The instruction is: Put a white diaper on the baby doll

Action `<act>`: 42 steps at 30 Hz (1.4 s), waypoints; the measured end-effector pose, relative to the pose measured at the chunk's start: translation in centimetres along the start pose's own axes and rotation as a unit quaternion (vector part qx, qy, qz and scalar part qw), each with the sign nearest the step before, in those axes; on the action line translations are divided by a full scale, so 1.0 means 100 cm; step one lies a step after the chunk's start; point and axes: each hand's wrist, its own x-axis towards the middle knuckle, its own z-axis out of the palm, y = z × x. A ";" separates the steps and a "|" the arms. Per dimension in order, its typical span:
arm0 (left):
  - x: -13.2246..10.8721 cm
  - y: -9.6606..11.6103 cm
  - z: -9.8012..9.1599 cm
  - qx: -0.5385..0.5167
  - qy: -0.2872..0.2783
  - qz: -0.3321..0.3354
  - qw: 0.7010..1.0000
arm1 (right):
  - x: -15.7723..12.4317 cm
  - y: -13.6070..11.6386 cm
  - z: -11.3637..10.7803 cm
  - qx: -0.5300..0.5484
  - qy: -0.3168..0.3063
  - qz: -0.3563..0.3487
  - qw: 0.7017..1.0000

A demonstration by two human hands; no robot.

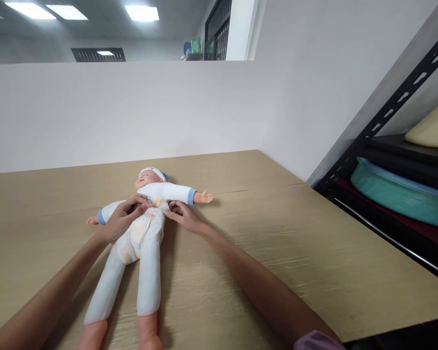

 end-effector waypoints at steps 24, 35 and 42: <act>-0.001 0.006 0.003 -0.004 0.013 -0.010 1.000 | -0.003 -0.019 -0.006 -0.024 -0.045 0.000 0.999; -0.001 0.014 0.003 0.035 0.059 -0.039 0.997 | 0.001 -0.005 -0.011 -0.057 -0.054 -0.004 0.997; -0.042 -0.015 -0.024 0.158 0.193 -0.050 0.967 | -0.006 -0.001 -0.003 -0.142 0.033 -0.018 0.989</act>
